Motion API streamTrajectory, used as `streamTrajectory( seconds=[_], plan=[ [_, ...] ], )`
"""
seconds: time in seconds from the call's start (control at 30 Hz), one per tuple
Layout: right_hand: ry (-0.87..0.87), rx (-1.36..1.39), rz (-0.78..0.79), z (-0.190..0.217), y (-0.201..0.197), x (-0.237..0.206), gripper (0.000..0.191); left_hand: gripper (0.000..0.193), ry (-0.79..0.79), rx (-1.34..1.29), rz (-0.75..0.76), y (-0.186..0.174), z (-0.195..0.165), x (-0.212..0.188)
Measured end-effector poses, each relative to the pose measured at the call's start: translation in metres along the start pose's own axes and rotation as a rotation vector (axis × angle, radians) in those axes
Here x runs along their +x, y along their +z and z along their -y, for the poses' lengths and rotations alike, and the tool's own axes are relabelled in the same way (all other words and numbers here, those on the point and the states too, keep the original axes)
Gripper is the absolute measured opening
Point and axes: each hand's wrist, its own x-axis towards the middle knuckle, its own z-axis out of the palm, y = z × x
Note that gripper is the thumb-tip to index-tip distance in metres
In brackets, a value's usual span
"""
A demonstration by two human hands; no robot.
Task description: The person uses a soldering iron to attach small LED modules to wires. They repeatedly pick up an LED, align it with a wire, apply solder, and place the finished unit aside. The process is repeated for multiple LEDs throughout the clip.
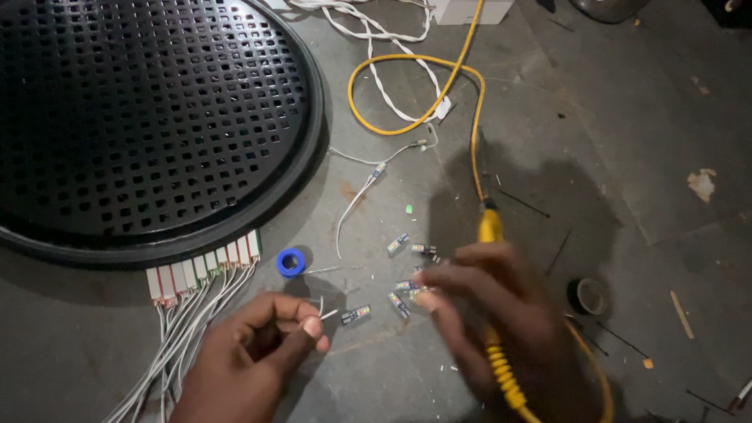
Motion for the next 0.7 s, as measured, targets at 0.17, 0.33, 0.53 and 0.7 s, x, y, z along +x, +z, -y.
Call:
streamTrajectory(
  seconds=[0.17,0.33,0.53,0.7],
  plan=[
    [0.070,0.090,-0.002,-0.004,0.026,-0.017,0.029,0.017,-0.084,-0.026,0.042,0.004,-0.001,-0.002],
    [0.144,0.092,0.069,-0.003,0.032,-0.025,0.029,0.016,-0.067,0.012,0.102,0.004,0.004,-0.003],
    [0.143,0.083,0.030,0.001,0.030,-0.014,0.029,0.025,-0.192,-0.100,0.098,0.001,0.011,-0.001],
    [0.013,0.079,-0.006,-0.006,0.026,-0.013,0.032,0.034,-0.519,-0.501,0.285,-0.018,0.016,0.004]
  ],
)
